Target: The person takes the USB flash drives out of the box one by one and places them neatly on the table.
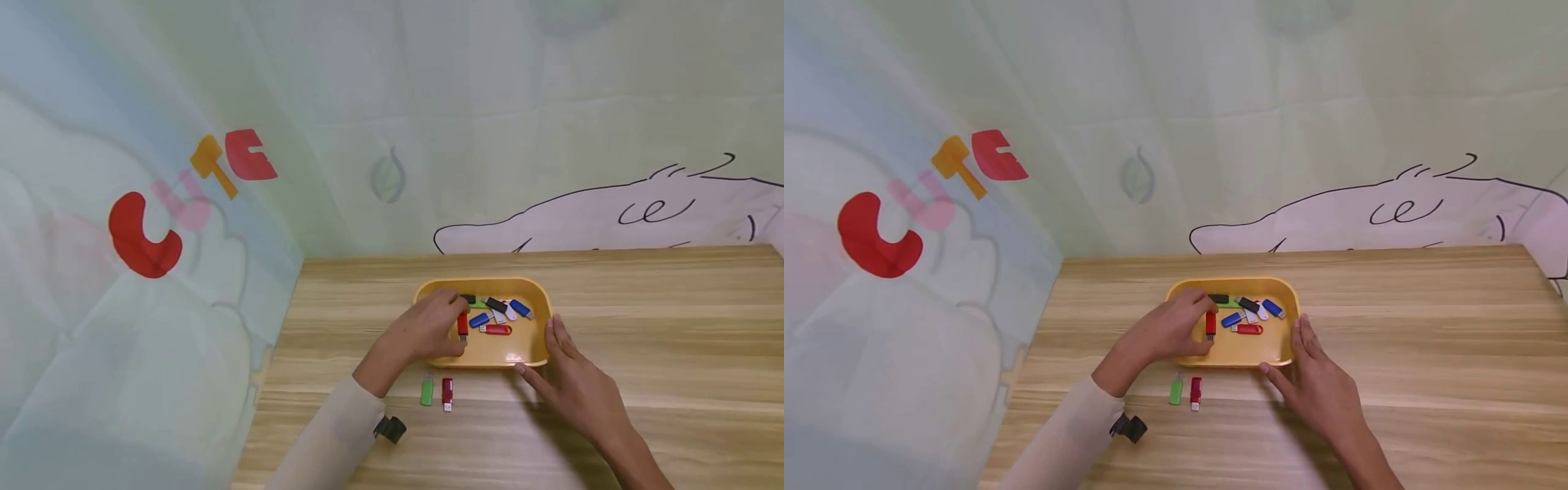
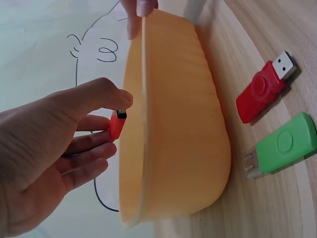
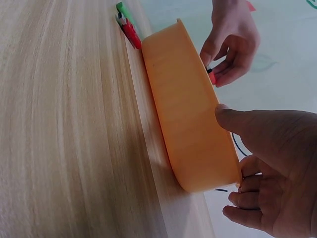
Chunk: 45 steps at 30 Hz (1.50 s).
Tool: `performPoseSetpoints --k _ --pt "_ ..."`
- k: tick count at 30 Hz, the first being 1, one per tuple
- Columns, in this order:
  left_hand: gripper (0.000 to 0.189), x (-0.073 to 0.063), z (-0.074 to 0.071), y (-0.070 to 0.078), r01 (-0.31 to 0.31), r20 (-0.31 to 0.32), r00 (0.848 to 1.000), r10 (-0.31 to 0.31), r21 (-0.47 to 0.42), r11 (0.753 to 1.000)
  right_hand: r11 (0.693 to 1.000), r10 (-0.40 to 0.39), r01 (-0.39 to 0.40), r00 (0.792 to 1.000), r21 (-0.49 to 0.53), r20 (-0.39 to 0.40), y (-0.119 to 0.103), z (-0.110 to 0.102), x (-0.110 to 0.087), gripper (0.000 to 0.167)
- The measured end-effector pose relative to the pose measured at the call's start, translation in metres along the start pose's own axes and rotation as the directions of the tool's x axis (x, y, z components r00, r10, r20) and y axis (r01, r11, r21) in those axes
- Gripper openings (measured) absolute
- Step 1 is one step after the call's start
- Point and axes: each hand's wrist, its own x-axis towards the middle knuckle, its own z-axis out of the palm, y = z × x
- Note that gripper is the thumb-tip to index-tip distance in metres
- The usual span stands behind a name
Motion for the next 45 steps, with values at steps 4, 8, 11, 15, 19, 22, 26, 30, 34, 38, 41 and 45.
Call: performPoseSetpoints --k 4,8,11,15,19,22,26,30,34,38,41,45 --pt "0.048 -0.008 -0.003 0.003 -0.032 -0.030 0.999 0.032 0.000 0.999 1.000 0.014 -0.014 1.000 -0.004 0.012 0.000 0.000 0.000 0.106" --pt "0.049 -0.015 -0.005 0.007 -0.046 -0.035 0.998 0.046 0.001 0.999 1.000 0.024 -0.024 1.000 -0.003 0.019 0.000 0.000 0.000 0.106" --pt "0.050 -0.019 -0.006 0.009 -0.046 -0.028 0.999 0.046 0.006 0.999 1.000 0.027 -0.027 0.999 -0.003 0.022 0.000 0.000 0.000 0.106" --pt "0.050 -0.025 -0.005 0.011 -0.042 -0.028 0.999 0.042 -0.006 0.999 1.000 0.027 -0.026 0.999 -0.005 0.021 0.001 0.001 0.000 0.106" --pt "0.049 -0.030 -0.003 0.013 -0.075 -0.055 0.996 0.075 -0.009 0.997 1.000 0.024 -0.024 1.000 -0.006 0.019 0.001 0.001 0.001 0.106" --pt "0.047 -0.033 -0.001 0.014 -0.105 -0.071 0.992 0.106 0.008 0.994 1.000 0.025 -0.025 0.999 -0.004 0.021 0.001 0.001 0.001 0.107" --pt "0.048 -0.038 0.002 0.016 -0.126 -0.063 0.990 0.127 0.015 0.992 1.000 0.022 -0.022 1.000 0.002 0.019 0.001 0.002 0.001 0.107" --pt "0.049 -0.043 0.006 0.018 -0.134 -0.060 0.989 0.134 0.010 0.991 1.000 0.015 -0.015 1.000 0.004 0.008 0.001 0.003 0.000 0.107" --pt "0.049 -0.046 0.010 0.019 -0.138 -0.055 0.989 0.139 0.015 0.990 1.000 0.017 -0.017 1.000 0.004 0.006 0.000 0.002 0.001 0.106" --pt "0.049 -0.050 0.013 0.020 -0.140 -0.051 0.989 0.141 0.019 0.990 1.000 0.021 -0.021 1.000 0.003 0.014 0.000 0.002 0.001 0.107" --pt "0.049 -0.052 0.015 0.021 -0.149 -0.053 0.987 0.149 0.016 0.989 1.000 0.020 -0.020 1.000 0.005 0.014 -0.001 0.002 0.001 0.107" --pt "0.049 -0.056 0.019 0.023 -0.162 -0.067 0.984 0.163 0.008 0.987 1.000 0.016 -0.016 1.000 0.007 0.007 -0.001 0.001 0.000 0.105"
